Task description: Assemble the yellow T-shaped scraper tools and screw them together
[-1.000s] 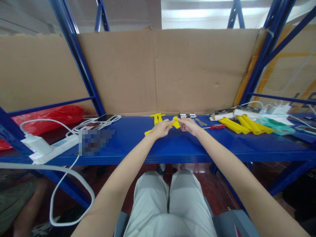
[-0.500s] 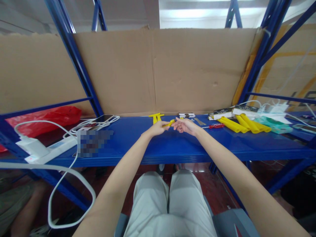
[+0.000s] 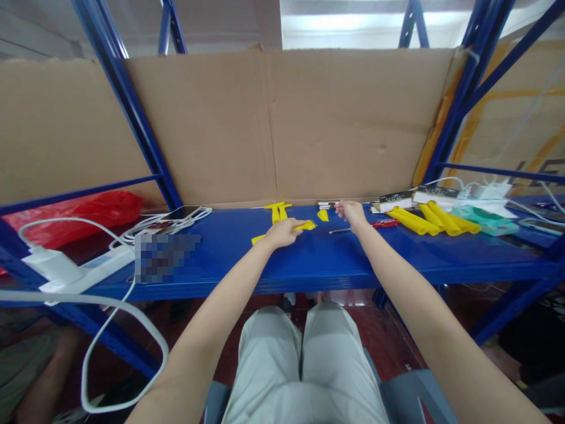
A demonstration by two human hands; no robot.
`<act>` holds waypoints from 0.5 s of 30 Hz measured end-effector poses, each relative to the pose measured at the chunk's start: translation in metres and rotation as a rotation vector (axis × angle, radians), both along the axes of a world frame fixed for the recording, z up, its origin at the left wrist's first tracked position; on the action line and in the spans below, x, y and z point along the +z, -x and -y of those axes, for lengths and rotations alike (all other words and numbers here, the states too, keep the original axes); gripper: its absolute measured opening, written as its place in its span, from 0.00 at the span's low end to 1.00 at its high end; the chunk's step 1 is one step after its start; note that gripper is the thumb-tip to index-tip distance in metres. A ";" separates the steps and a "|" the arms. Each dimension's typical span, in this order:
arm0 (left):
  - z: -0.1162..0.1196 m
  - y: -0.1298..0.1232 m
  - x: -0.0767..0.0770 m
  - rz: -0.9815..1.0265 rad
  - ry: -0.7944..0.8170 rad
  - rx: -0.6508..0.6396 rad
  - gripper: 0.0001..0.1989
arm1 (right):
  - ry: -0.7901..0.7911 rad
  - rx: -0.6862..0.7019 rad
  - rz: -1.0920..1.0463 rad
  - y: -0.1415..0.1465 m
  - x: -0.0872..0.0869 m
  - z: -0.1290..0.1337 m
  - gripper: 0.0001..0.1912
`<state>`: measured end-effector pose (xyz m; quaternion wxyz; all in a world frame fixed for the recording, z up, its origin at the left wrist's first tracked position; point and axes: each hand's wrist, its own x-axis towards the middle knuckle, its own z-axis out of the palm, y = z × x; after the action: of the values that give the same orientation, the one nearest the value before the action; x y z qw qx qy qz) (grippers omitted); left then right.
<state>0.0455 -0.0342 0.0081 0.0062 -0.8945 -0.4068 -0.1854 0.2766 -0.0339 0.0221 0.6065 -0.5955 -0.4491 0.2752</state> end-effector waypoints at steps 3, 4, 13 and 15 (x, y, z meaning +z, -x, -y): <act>0.009 -0.004 0.001 -0.102 -0.066 0.023 0.20 | 0.023 -0.167 0.313 -0.019 -0.005 -0.006 0.12; 0.011 -0.005 0.002 -0.129 -0.090 0.014 0.20 | 0.057 -0.182 0.441 -0.024 -0.007 -0.007 0.13; 0.018 -0.011 0.001 -0.221 -0.164 -0.089 0.22 | 0.408 -0.054 1.096 -0.030 -0.023 -0.018 0.26; 0.018 -0.011 0.000 -0.217 -0.164 -0.086 0.21 | 0.418 -0.015 1.148 -0.026 -0.023 -0.022 0.27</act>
<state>0.0561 -0.0520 0.0084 0.1151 -0.9225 -0.3483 -0.1203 0.3022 -0.0124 -0.0010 0.1397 -0.7584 -0.6365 -0.0117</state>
